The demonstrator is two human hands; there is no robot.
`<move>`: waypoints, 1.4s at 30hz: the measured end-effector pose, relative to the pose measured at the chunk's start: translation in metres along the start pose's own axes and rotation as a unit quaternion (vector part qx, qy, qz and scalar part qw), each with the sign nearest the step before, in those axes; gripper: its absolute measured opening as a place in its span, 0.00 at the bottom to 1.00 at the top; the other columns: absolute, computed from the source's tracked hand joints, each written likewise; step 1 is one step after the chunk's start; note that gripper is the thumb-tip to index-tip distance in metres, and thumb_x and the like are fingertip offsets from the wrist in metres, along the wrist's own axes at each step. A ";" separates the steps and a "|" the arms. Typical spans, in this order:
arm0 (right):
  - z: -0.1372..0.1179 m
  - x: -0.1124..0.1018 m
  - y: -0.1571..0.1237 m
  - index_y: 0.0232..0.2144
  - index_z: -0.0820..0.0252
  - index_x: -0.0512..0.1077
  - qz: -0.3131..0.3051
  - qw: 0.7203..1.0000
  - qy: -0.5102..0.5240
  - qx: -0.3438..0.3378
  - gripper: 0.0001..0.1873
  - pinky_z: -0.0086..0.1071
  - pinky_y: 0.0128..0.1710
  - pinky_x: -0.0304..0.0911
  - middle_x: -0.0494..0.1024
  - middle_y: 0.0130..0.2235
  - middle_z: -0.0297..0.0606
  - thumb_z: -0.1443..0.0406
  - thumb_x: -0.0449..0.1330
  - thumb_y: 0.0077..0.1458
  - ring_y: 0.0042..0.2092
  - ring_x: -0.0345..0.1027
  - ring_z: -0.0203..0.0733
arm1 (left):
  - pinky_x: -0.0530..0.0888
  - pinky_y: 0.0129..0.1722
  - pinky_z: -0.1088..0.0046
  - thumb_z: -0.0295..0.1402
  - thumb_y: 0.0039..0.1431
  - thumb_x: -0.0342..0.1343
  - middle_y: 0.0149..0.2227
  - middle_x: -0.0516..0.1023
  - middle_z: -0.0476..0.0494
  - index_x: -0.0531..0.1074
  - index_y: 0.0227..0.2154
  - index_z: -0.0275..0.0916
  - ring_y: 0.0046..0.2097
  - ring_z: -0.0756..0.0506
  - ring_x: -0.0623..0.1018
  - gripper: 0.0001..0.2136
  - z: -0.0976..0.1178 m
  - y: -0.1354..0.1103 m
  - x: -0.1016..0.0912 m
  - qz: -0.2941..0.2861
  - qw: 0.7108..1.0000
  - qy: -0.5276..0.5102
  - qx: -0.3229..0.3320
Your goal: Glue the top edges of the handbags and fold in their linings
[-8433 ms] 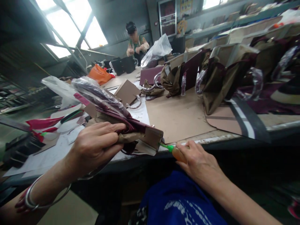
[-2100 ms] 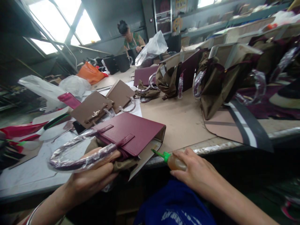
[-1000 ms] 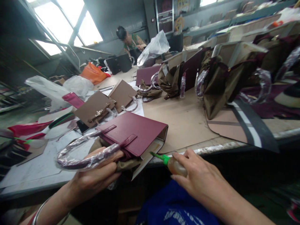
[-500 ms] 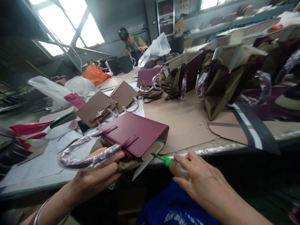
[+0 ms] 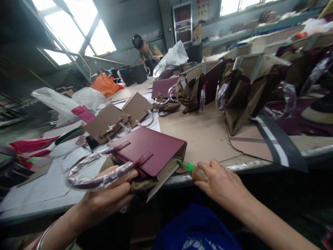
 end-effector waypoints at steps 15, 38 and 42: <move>-0.012 0.003 -0.009 0.48 0.49 0.69 -0.020 0.996 0.085 -0.027 0.20 0.39 0.39 0.65 0.71 0.41 0.39 0.59 0.58 0.51 0.39 0.71 0.46 | 0.76 0.40 0.68 0.28 0.61 0.47 0.37 0.79 0.47 0.68 0.23 0.37 0.37 0.47 0.77 0.12 0.000 0.005 0.001 -0.004 1.000 0.007 0.005; -0.037 0.003 -0.039 0.51 0.48 0.67 -0.020 0.985 0.161 -0.061 0.23 0.36 0.35 0.69 0.70 0.42 0.38 0.59 0.59 0.50 0.35 0.71 0.41 | 0.76 0.41 0.69 0.28 0.61 0.45 0.36 0.79 0.46 0.67 0.24 0.38 0.38 0.47 0.78 0.11 0.001 0.006 0.005 -0.020 1.000 0.017 0.013; -0.042 0.005 -0.044 0.51 0.49 0.67 -0.014 0.983 0.170 -0.063 0.23 0.35 0.33 0.70 0.69 0.41 0.38 0.58 0.59 0.51 0.34 0.71 0.41 | 0.76 0.42 0.68 0.28 0.61 0.46 0.37 0.79 0.45 0.67 0.25 0.37 0.39 0.46 0.78 0.11 0.002 0.004 0.006 -0.023 0.999 0.020 0.015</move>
Point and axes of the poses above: each hand's wrist, its own y-axis towards the middle knuckle, its own x-axis out of the palm, z = x × y, the point moved 9 cm from there along y, towards the middle knuckle
